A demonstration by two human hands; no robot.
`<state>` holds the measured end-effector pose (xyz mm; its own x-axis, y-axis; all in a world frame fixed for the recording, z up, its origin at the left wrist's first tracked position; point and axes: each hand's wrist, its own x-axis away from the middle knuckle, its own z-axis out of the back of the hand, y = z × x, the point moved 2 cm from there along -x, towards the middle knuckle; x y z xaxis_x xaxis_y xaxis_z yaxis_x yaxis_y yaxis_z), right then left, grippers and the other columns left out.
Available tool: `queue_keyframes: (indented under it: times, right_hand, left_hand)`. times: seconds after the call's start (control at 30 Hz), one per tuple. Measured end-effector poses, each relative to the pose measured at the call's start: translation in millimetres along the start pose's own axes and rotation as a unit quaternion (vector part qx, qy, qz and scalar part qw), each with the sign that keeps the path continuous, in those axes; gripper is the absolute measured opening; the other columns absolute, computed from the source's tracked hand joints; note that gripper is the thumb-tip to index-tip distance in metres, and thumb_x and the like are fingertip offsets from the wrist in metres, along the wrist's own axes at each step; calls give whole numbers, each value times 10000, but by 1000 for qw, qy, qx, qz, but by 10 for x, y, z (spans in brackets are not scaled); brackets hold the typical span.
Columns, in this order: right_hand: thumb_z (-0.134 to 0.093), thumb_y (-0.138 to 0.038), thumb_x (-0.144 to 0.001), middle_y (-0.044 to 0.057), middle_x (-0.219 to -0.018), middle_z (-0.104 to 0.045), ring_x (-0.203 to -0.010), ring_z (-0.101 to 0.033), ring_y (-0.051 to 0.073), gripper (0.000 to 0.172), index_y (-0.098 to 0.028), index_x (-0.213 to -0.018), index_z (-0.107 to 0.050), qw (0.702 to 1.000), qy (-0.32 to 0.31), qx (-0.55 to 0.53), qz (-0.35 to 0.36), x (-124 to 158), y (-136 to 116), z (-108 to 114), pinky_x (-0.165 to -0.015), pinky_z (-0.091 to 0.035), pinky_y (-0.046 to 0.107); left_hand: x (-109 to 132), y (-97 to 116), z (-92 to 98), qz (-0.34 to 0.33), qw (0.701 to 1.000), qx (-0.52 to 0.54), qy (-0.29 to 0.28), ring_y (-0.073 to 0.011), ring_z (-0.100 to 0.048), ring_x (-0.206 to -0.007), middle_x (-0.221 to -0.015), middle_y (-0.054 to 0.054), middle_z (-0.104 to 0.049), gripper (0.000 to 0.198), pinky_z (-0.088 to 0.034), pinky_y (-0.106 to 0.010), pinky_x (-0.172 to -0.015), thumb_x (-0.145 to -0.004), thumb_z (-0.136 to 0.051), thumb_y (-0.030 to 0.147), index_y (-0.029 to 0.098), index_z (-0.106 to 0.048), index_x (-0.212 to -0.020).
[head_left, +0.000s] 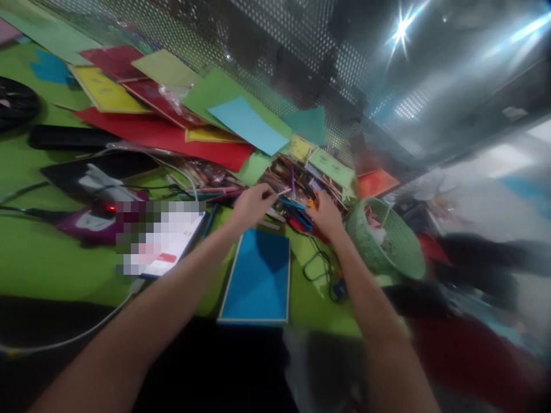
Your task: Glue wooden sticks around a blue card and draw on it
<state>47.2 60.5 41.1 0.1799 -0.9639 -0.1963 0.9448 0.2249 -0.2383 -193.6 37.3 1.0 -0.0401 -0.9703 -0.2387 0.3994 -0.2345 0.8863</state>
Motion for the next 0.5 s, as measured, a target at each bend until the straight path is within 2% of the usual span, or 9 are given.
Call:
queue_keyframes:
  times: [0.13,0.2,0.3,0.37,0.43,0.5]
  right_hand:
    - [-747,-429,-828,216,-1401,-616,-1248,-609,415,766,-172,-1511,-514,995,-24,98,7,-165,39,-62,-1072,-467,571]
    - [-763,-457,-843,225,-1404,-624,-1277,-586,425,757,-160,-1501,-535,993,-18,116,15,-204,28,-116,-1118,-413,597]
    - [-683,-430,-928,195,-1426,-641,-1337,-544,395,517,-169,-1373,-658,994,3,96,49,-181,-9,-108,-1179,-345,587]
    - [-591,-366,-991,153,-1408,-672,-1322,-562,350,368,-201,-1296,-714,995,16,62,79,-80,-59,-26,-1175,-359,548]
    - [-527,-291,-1019,114,-1307,-733,-1233,-619,309,318,-225,-1241,-745,994,24,24,104,99,-142,76,-1118,-420,492]
    - [-542,-255,-1014,81,-1190,-771,-1137,-656,285,285,-240,-1187,-768,992,-1,-5,128,328,-259,129,-1036,-473,438]
  left_hand:
    - [-3,13,-14,-28,998,-51,-37,-235,-669,-852,-951,-56,-753,172,-475,-309,-761,-912,-594,297,218,-737,-861]
    - [8,12,-45,-42,994,-86,-61,-246,-683,-911,-1009,-64,-753,149,-488,-306,-802,-875,-617,262,222,-756,-838]
    - [52,19,-98,-50,983,-143,-107,-263,-701,-899,-998,-78,-755,162,-500,-311,-799,-855,-628,237,230,-790,-841]
    - [95,41,-129,-54,972,-181,-142,-276,-711,-905,-978,-87,-759,178,-504,-314,-802,-838,-629,205,232,-805,-844]
    - [140,78,-151,-60,959,-212,-176,-284,-718,-933,-986,-93,-769,197,-506,-314,-817,-823,-628,181,231,-814,-861]
    - [178,118,-161,-68,947,-238,-207,-287,-724,-950,-987,-94,-783,216,-509,-316,-829,-826,-621,183,227,-820,-898]
